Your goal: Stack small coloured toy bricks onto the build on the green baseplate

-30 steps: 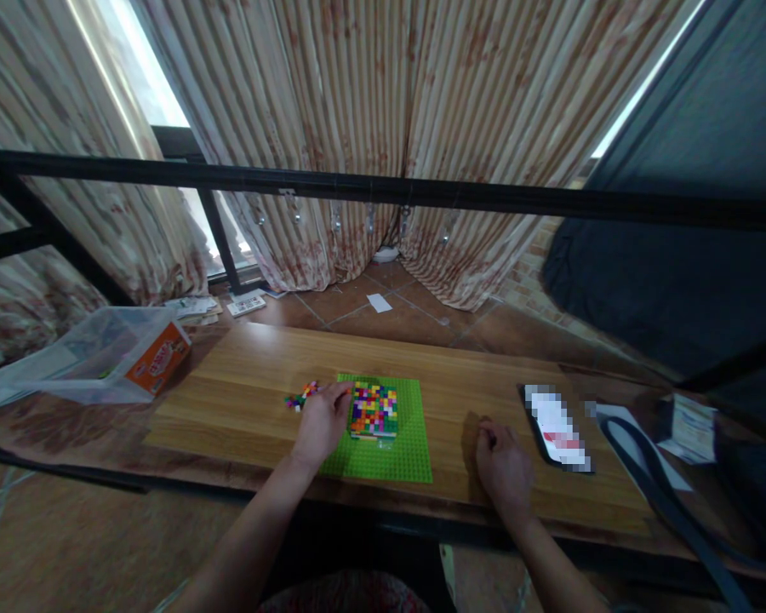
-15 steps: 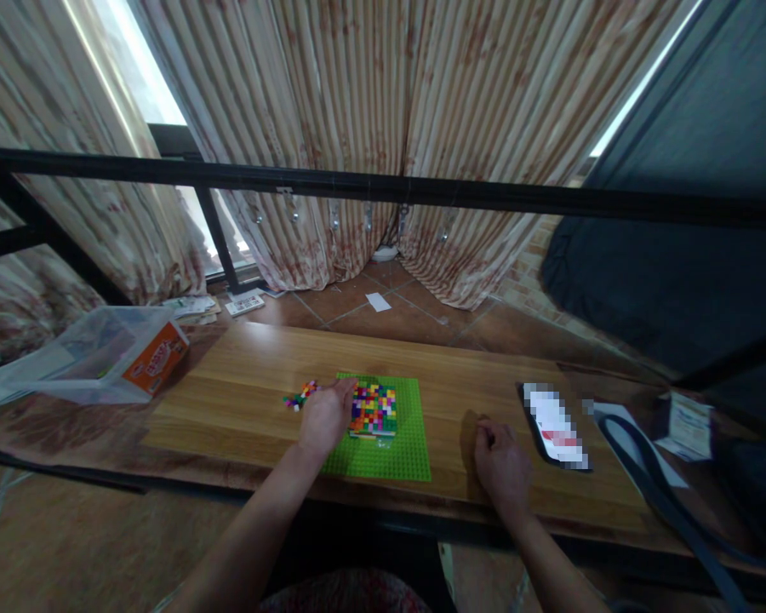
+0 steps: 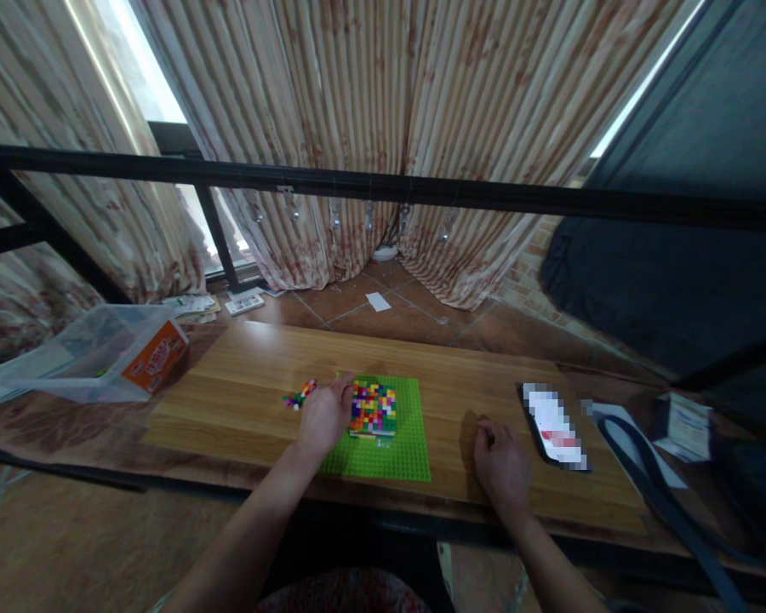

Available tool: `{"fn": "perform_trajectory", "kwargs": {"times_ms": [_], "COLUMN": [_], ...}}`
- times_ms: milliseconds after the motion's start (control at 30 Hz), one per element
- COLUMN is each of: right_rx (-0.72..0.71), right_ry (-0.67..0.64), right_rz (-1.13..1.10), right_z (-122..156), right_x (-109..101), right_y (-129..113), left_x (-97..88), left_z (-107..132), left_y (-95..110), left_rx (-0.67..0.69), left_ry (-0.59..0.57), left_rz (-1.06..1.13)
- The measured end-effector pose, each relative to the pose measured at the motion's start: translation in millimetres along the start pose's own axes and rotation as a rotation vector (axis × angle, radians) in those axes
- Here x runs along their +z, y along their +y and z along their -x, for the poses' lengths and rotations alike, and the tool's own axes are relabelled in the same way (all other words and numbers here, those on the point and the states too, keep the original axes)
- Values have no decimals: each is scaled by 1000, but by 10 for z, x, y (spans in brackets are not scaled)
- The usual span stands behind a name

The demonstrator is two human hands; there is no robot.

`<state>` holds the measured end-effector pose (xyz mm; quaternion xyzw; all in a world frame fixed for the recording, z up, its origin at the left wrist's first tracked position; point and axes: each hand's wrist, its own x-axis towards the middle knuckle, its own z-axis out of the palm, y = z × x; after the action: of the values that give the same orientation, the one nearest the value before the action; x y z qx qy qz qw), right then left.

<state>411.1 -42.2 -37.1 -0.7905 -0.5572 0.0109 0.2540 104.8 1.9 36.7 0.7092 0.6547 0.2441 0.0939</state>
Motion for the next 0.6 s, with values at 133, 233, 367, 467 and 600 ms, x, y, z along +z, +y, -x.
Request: {"fn": "perform_trajectory", "kwargs": {"times_ms": [133,233,367,467,600], "right_rx": [8,23,12,12,10], "right_ry": [-18,-29,-16,-9,-18], "right_rz": [14,28,19,16,12], "right_z": [1,2,1,1,-1], "right_x": [-6,-7,-1,0,-1], "right_y": [-4,-5,0,0,-3], "left_x": [19,68,152,193,196], "left_z": [-52,-120,-180,-188,-180], "left_y": [-44,-84,-131,-150,-136], "left_rx": [-80,-111,-128,-125,-135], "left_ry": [36,33,12,33,48], "left_rz": [147,313,489,530,540]}}
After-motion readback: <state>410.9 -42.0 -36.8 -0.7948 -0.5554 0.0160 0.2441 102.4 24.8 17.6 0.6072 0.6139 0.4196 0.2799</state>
